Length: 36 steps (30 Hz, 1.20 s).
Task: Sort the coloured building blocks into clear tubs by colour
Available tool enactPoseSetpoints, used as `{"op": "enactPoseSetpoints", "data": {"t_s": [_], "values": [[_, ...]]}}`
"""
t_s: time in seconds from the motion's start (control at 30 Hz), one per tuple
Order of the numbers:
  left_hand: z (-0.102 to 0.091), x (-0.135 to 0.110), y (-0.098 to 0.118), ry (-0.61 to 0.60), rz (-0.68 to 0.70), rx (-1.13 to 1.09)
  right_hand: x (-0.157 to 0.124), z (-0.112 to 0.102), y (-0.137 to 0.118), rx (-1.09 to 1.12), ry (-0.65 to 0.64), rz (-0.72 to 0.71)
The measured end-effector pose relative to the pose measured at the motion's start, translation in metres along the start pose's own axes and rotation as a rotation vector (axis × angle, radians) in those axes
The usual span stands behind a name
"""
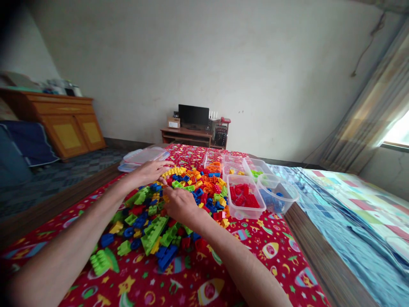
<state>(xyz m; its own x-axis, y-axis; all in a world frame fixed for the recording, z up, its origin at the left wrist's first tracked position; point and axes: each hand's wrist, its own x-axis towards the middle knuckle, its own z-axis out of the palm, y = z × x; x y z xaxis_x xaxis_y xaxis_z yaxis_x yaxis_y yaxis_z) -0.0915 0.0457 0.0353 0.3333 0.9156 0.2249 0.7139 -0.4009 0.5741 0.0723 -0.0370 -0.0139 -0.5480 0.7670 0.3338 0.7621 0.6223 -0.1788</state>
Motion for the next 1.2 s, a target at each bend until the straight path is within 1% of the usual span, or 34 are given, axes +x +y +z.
{"op": "enactPoseSetpoints", "data": {"t_s": [0.07, 0.13, 0.2, 0.27, 0.37, 0.47, 0.53, 0.63, 0.73, 0.83, 0.93, 1.07, 1.2], "values": [[0.002, 0.001, -0.001, -0.006, -0.019, -0.051, 0.001, -0.002, 0.003, 0.034, 0.023, 0.009], [0.004, 0.001, -0.001, -0.009, -0.036, -0.107, 0.003, -0.006, 0.007, 0.082, 0.086, 0.044], [0.005, 0.001, 0.001, -0.016, -0.049, -0.186, 0.005, -0.013, 0.013, 0.137, 0.189, 0.105], [0.006, 0.0, 0.004, -0.055, -0.046, -0.268, 0.007, -0.023, 0.023, 0.185, 0.297, 0.162], [0.008, -0.002, 0.009, -0.13, 0.01, -0.301, 0.007, -0.039, 0.039, 0.215, 0.408, 0.208], [0.011, -0.002, 0.013, -0.149, 0.101, -0.225, 0.004, -0.047, 0.047, 0.195, 0.452, 0.158], [0.014, -0.002, 0.014, -0.141, 0.157, -0.179, 0.003, -0.049, 0.047, 0.175, 0.438, 0.08], [0.02, -0.002, 0.017, -0.09, 0.203, -0.149, 0.004, -0.045, 0.043, 0.158, 0.37, -0.057], [0.024, -0.005, 0.023, -0.031, 0.139, -0.184, 0.006, -0.04, 0.042, 0.159, 0.32, -0.118], [0.026, -0.01, 0.03, -0.034, 0.052, -0.294, 0.008, -0.037, 0.043, 0.176, 0.285, -0.118], [0.025, -0.013, 0.035, -0.065, 0.046, -0.364, 0.007, -0.037, 0.045, 0.19, 0.278, -0.101], [0.025, -0.011, 0.035, -0.086, 0.027, -0.351, 0.004, -0.043, 0.045, 0.265, 0.281, -0.057], [0.024, -0.008, 0.031, -0.065, 0.025, -0.32, 0.004, -0.046, 0.05, 0.439, 0.275, 0.073]]}}
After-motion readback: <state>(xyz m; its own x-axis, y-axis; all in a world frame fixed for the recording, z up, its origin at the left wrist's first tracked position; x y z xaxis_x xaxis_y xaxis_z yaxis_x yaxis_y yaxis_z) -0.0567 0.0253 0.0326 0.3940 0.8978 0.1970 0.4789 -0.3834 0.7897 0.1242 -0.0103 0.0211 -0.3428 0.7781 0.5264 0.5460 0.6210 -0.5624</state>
